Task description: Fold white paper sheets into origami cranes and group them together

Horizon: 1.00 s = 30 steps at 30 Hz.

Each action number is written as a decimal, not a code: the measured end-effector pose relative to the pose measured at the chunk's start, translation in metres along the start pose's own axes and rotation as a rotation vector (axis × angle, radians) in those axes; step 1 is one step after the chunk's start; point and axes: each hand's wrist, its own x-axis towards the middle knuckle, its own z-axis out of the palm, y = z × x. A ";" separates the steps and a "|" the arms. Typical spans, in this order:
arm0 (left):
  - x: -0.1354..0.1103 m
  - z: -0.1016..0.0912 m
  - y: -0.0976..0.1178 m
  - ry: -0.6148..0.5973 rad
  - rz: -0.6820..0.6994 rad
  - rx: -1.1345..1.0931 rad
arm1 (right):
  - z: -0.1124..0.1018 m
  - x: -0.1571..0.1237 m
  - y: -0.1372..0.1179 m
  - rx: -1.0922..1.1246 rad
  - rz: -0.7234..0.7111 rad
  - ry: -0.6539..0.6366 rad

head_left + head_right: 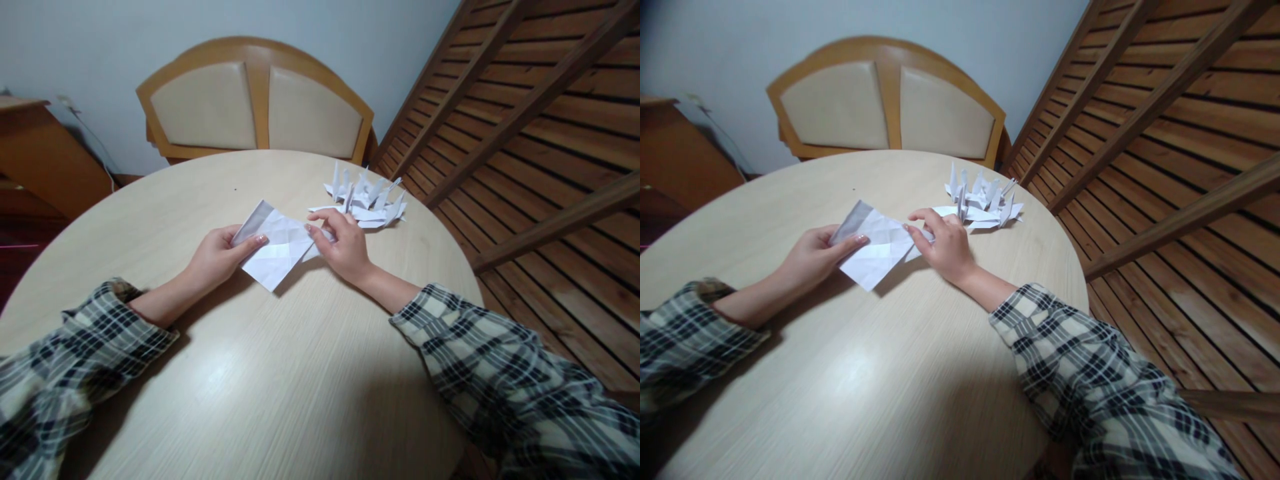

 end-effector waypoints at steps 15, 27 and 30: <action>0.002 -0.006 -0.004 0.040 0.040 0.146 | 0.005 0.005 0.025 0.237 0.307 0.035; 0.005 -0.010 -0.011 0.142 -0.020 0.166 | -0.005 0.003 0.017 -0.029 -0.110 -0.008; 0.006 -0.009 -0.009 0.088 0.010 0.232 | -0.006 0.001 0.007 -0.075 -0.326 -0.241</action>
